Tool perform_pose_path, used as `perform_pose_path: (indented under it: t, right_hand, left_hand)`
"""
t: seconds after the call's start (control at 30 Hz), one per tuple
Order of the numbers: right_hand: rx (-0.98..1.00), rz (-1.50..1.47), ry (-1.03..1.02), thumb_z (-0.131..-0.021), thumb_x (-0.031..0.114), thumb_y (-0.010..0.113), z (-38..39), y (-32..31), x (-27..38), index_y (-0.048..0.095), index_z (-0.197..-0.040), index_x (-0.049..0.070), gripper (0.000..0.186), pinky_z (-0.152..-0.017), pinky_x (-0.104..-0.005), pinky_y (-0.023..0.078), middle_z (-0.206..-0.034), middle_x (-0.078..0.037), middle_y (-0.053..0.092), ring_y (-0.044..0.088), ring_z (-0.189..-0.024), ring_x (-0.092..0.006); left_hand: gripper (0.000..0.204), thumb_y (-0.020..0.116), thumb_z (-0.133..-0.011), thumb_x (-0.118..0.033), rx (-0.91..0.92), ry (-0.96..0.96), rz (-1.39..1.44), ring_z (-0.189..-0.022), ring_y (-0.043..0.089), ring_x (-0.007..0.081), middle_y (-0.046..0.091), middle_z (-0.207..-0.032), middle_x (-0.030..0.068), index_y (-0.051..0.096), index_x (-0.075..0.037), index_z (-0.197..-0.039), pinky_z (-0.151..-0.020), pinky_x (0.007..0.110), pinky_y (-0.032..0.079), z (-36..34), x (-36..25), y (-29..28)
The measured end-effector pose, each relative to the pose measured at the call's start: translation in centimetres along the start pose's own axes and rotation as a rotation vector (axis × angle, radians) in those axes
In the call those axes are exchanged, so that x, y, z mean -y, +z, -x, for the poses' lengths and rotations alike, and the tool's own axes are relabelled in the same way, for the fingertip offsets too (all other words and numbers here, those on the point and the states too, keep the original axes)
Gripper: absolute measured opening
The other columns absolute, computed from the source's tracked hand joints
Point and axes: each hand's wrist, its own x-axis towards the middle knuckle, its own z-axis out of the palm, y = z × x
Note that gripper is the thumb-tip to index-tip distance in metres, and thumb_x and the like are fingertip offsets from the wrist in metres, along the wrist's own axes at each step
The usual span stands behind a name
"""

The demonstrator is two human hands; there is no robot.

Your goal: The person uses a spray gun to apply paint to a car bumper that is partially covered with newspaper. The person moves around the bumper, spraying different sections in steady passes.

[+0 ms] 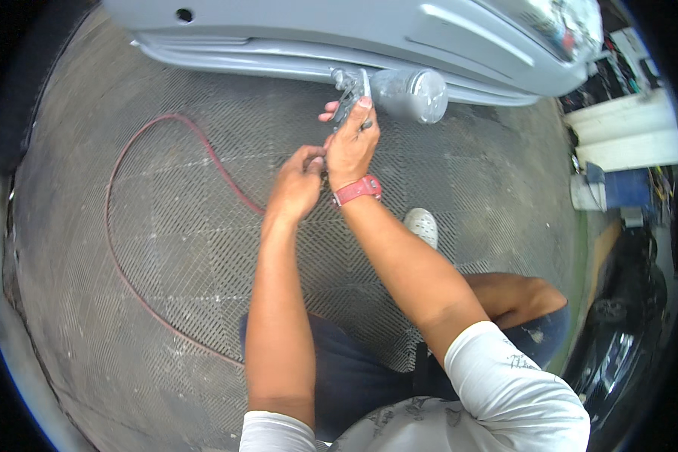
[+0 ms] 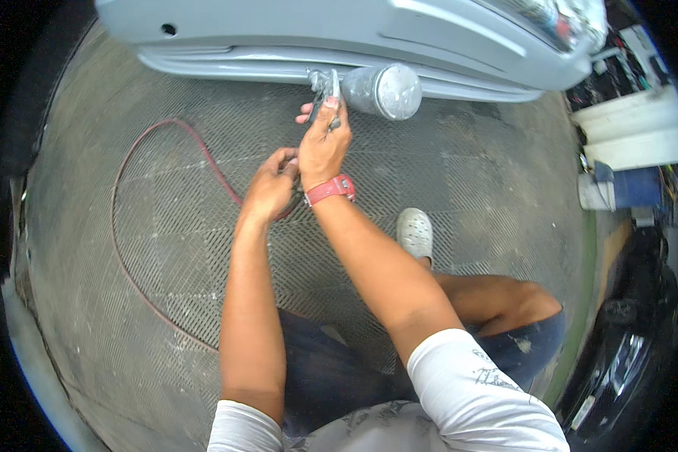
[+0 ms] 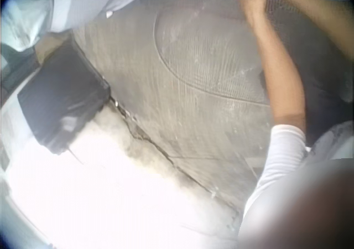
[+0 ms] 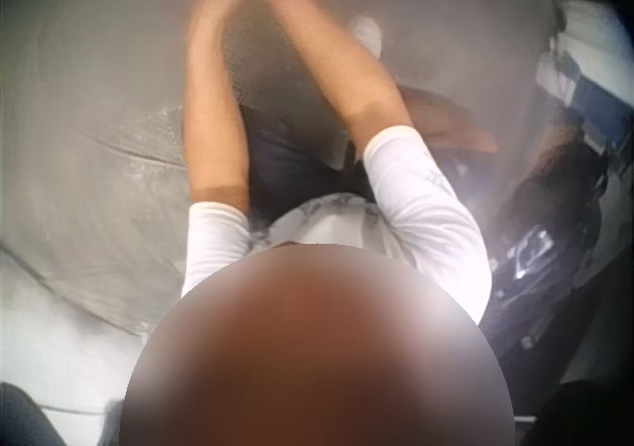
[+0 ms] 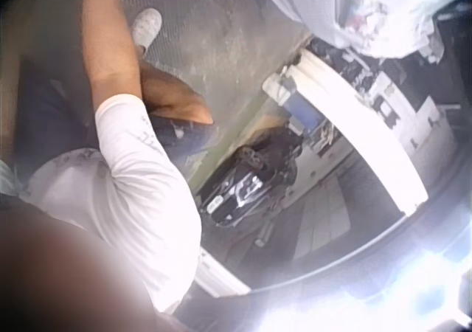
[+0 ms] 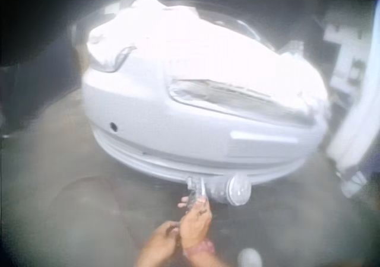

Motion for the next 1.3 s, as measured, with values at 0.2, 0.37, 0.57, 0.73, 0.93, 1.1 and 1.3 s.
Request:
perform_pose_path:
  t: [0.2,0.37,0.57,0.73,0.93,1.1,1.3]
  right_hand:
    - [-0.187,-0.002,0.174,-0.117,0.060,0.032,0.0,-8.6,2.3,0.065,-0.123,-0.001,0.070,-0.046,-0.0293,0.051,-0.099,-0.012,0.074,0.075,-0.080,-0.0193]
    - [-0.326,0.152,0.155,-0.117,0.060,0.032,0.4,-15.0,4.5,0.065,-0.121,-0.002,0.071,-0.046,-0.0300,0.052,-0.098,-0.012,0.074,0.075,-0.079,-0.0191]
    - [-0.318,0.035,0.229,-0.118,0.055,0.037,1.0,-15.2,4.1,0.064,-0.124,-0.001,0.063,-0.043,-0.0279,0.047,-0.093,-0.011,0.073,0.063,-0.057,-0.0151]
    - [-0.190,0.036,0.220,-0.117,0.062,0.032,1.5,-15.0,3.8,0.064,-0.118,-0.004,0.074,-0.046,-0.0292,0.052,-0.099,-0.013,0.074,0.075,-0.080,-0.0199]
    - [-0.166,-0.039,0.258,-0.116,0.062,0.033,0.0,-17.6,5.0,0.065,-0.120,-0.002,0.071,-0.047,-0.0297,0.053,-0.098,-0.012,0.074,0.075,-0.080,-0.0198]
    - [-0.122,0.008,0.242,-0.117,0.057,0.036,-0.6,-21.5,6.1,0.066,-0.121,-0.002,0.066,-0.052,-0.0316,0.052,-0.092,-0.011,0.073,0.070,-0.073,-0.0174]
    - [0.056,0.052,0.189,-0.118,0.051,0.041,-2.6,-30.5,7.9,0.064,-0.141,0.000,0.060,-0.077,-0.0382,0.058,-0.095,-0.009,0.075,0.073,-0.082,-0.0207]
  left_hand:
    - [0.032,0.060,-0.111,-0.020,0.422,0.048,-0.108,-0.124,0.068,0.0258,0.076,-0.131,0.0184,0.071,-0.003,-0.136,-0.110,0.042,0.049,-0.8,-1.1,5.2]
    - [0.035,0.065,-0.109,-0.025,0.739,0.132,-0.056,-0.122,0.067,0.0244,0.077,-0.127,0.0158,0.073,0.001,-0.131,-0.109,0.040,0.049,-1.1,-1.8,10.3]
    - [0.033,0.069,-0.109,-0.024,0.814,0.001,0.142,-0.120,0.064,0.0179,0.075,-0.123,0.0081,0.074,-0.001,-0.132,-0.111,0.037,0.046,-1.0,0.2,10.0]
    - [0.030,0.071,-0.108,-0.020,0.746,-0.041,0.064,-0.114,0.065,0.0144,0.076,-0.122,0.0059,0.074,0.001,-0.129,-0.106,0.033,0.049,-1.1,0.5,9.0]
    - [0.034,0.077,-0.104,-0.021,0.739,-0.011,0.117,-0.115,0.068,0.0189,0.078,-0.120,0.0091,0.076,0.002,-0.128,-0.107,0.036,0.050,-0.5,-1.3,11.0]
    - [0.027,0.076,-0.104,-0.017,0.755,-0.011,0.115,-0.110,0.068,0.0147,0.077,-0.115,0.0063,0.077,0.001,-0.123,-0.102,0.033,0.052,0.3,-2.4,14.8]
    - [0.022,0.075,-0.104,-0.011,0.724,0.036,0.183,-0.108,0.068,0.0118,0.077,-0.113,0.0034,0.077,0.002,-0.122,-0.100,0.031,0.054,3.2,-4.0,22.4]
